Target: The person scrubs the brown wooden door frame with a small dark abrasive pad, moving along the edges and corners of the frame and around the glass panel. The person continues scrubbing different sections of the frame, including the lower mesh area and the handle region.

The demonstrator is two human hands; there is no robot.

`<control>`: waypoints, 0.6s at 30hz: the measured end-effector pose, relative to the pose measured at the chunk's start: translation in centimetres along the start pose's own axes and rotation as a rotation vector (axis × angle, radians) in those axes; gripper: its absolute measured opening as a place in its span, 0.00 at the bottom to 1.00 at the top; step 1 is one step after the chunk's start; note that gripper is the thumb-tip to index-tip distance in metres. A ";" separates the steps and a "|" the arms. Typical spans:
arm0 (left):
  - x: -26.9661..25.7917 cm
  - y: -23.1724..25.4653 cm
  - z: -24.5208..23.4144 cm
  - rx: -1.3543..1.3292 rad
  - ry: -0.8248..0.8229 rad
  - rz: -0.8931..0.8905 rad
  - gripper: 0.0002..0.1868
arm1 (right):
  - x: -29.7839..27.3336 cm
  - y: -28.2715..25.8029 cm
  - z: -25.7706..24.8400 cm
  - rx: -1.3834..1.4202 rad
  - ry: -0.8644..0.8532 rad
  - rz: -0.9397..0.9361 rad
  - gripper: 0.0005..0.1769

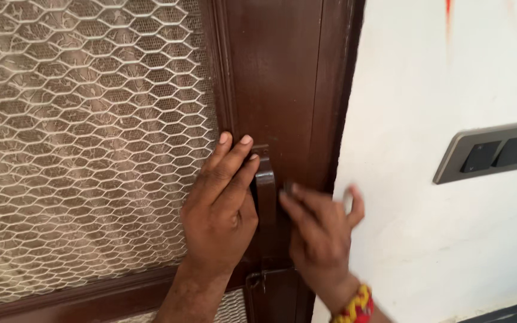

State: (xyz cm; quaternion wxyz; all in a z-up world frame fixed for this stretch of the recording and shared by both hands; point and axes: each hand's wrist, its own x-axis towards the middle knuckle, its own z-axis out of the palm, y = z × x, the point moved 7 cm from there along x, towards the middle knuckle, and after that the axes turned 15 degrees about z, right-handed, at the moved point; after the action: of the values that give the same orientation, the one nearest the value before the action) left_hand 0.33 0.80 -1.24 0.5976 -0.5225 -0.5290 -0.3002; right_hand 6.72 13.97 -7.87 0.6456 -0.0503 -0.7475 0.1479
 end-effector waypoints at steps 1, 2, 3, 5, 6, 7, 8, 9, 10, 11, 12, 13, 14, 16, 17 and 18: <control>0.0 0.1 0.2 -0.001 -0.006 0.005 0.11 | -1.2 -0.1 -0.2 0.010 -0.024 0.014 0.22; -0.2 0.2 0.1 0.004 -0.014 0.005 0.11 | -2.1 -0.2 -0.3 0.026 -0.054 0.027 0.22; -0.2 0.3 0.0 0.007 -0.005 0.008 0.11 | -2.6 -0.3 -0.4 0.028 -0.073 0.028 0.23; 0.0 0.4 -0.4 0.006 0.004 0.016 0.12 | -2.4 -0.3 -0.1 0.030 -0.112 0.041 0.27; 0.1 0.5 -0.4 0.012 -0.003 0.001 0.12 | -1.8 -0.2 -0.4 0.023 -0.088 0.036 0.26; 0.2 0.6 -0.6 0.018 -0.010 -0.013 0.11 | -1.0 -0.1 -0.4 0.015 -0.064 0.030 0.26; 0.4 0.6 -0.4 0.020 -0.008 -0.025 0.11 | 0.1 0.1 -0.5 0.001 -0.036 0.019 0.26; 0.5 0.8 -0.3 0.030 -0.013 -0.014 0.11 | 1.2 0.4 -0.5 0.007 -0.015 0.019 0.24; 0.5 1.1 -0.3 0.039 -0.021 -0.012 0.11 | 1.8 0.7 -0.6 0.012 -0.002 0.021 0.23; 0.3 1.4 -0.2 0.048 -0.029 -0.009 0.11 | 1.9 0.7 -0.8 0.018 0.010 0.022 0.22; 0.2 1.8 -0.2 0.027 -0.020 0.026 0.11 | 1.8 0.5 -0.6 0.015 -0.001 0.021 0.23; 0.1 2.2 -0.2 0.006 -0.011 0.060 0.12 | 1.4 0.3 -0.6 0.012 -0.012 0.020 0.24; 0.1 2.4 -0.1 -0.012 0.000 0.100 0.13 | 0.9 0.0 -0.5 0.013 -0.019 0.017 0.25; -0.2 2.5 0.5 -0.081 -0.032 0.070 0.12 | -0.6 -0.4 -0.6 0.012 -0.052 0.039 0.24; -0.4 2.7 0.8 -0.114 -0.047 0.055 0.11 | -1.1 -0.4 -0.6 0.012 -0.068 0.050 0.24; -0.5 2.6 0.9 -0.105 -0.033 0.049 0.11 | -1.4 -0.3 -0.5 0.016 -0.074 0.043 0.24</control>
State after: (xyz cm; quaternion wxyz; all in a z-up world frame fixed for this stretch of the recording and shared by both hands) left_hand 2.30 2.30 -2.60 0.5675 -0.5710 -0.5093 -0.3041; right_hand 7.50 13.42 -9.07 0.6147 -0.0555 -0.7683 0.1696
